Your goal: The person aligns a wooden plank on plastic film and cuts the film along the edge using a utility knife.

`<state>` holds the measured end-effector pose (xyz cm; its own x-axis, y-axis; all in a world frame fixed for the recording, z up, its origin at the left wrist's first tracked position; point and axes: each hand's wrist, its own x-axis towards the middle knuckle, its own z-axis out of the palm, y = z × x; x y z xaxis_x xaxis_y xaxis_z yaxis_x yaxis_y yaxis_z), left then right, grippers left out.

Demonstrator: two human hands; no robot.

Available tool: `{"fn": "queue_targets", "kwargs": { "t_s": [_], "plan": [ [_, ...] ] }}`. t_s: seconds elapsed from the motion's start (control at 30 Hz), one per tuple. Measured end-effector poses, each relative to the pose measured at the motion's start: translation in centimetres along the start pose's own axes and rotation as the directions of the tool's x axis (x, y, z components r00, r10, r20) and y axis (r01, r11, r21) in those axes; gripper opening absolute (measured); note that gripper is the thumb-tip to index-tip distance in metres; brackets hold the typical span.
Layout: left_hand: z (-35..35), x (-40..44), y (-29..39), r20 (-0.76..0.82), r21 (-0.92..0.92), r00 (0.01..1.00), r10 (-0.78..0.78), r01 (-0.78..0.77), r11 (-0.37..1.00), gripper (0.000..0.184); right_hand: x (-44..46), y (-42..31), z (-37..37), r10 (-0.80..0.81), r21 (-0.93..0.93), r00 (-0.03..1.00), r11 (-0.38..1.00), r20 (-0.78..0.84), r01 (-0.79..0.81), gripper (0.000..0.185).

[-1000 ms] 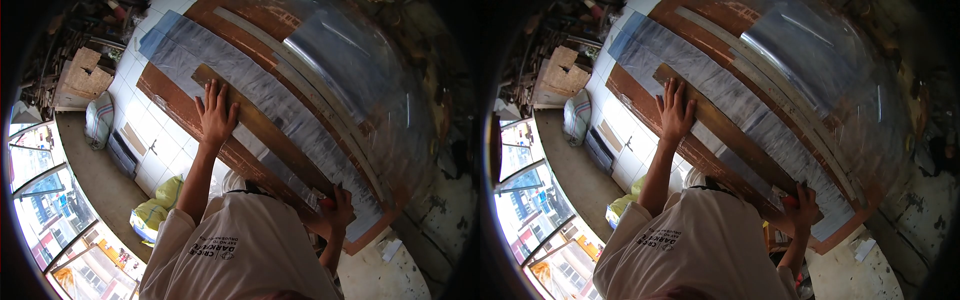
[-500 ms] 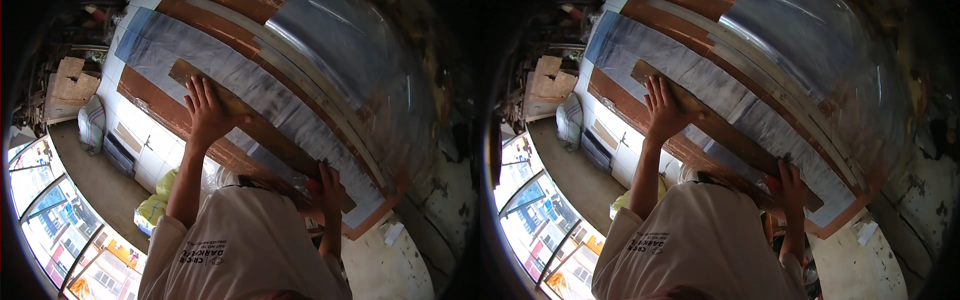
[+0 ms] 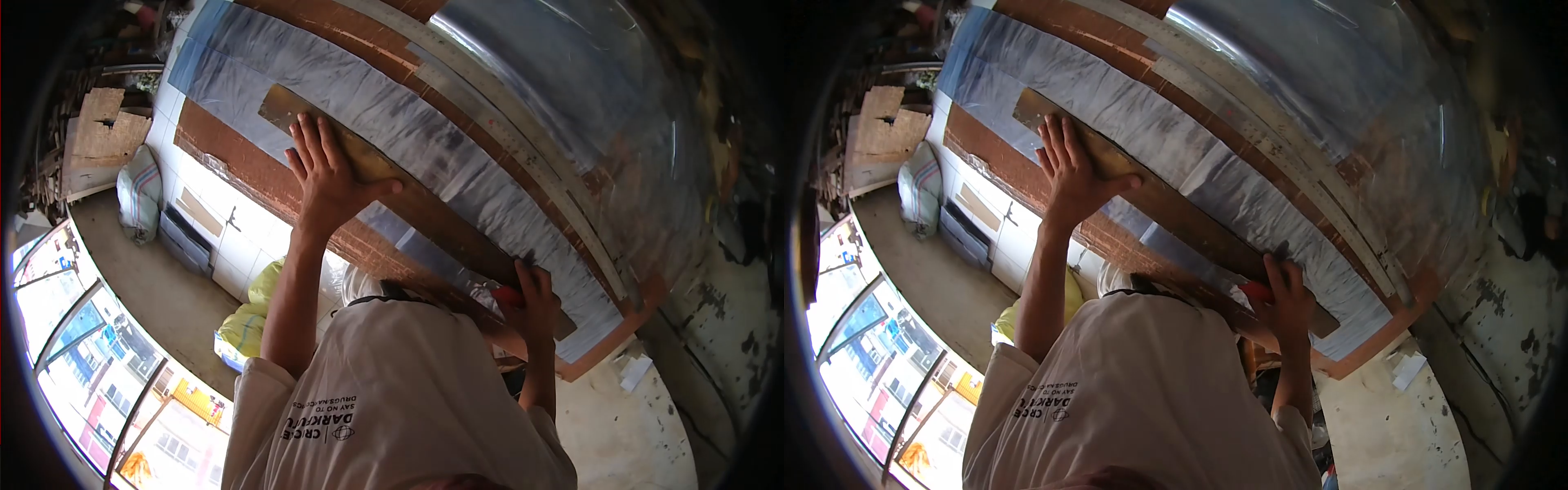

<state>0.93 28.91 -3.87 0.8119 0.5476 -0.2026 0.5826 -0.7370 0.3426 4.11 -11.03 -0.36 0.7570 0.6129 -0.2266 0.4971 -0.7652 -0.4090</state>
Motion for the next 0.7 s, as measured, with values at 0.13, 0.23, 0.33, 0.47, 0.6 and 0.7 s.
{"fn": "queue_targets", "kwargs": {
  "t_s": [0.13, 0.23, 0.33, 0.47, 0.6, 0.7],
  "plan": [
    [0.1, 0.0, -0.1, -0.014, 0.003, 1.000, 0.010, -0.010, 1.000, 0.158, 0.0, 0.2, 0.1, -0.014, -0.005, 1.000, 1.000, 0.001, 0.014, 0.083],
    [0.3, -0.1, -0.4, -0.035, -0.008, 0.999, 0.029, -0.029, 1.000, 0.158, 0.1, 0.0, 0.1, -0.016, 0.006, 0.999, 1.000, -0.029, 0.016, 0.081],
    [0.2, -0.1, -0.2, -0.035, -0.019, 0.999, 0.021, -0.022, 1.000, 0.158, 0.3, -0.4, -0.1, 0.004, 0.012, 0.999, 1.000, -0.036, -0.003, 0.079],
    [0.5, -0.1, -0.3, -0.047, -0.008, 0.998, 0.032, -0.033, 0.999, 0.158, 0.5, -1.1, -0.5, -0.008, 0.043, 0.997, 0.999, -0.082, 0.012, 0.076],
    [1.3, -0.1, -1.6, -0.082, -0.030, 0.994, 0.067, -0.070, 0.997, 0.151, 0.6, -1.8, -1.2, -0.023, 0.021, 0.994, 0.999, -0.109, 0.025, 0.074],
    [1.1, -0.2, -3.0, -0.138, -0.196, 0.983, 0.120, -0.146, 0.970, 0.119, 0.5, -1.7, -1.7, -0.074, 0.015, 0.983, 0.997, -0.170, 0.078, 0.070]
  ]
}}
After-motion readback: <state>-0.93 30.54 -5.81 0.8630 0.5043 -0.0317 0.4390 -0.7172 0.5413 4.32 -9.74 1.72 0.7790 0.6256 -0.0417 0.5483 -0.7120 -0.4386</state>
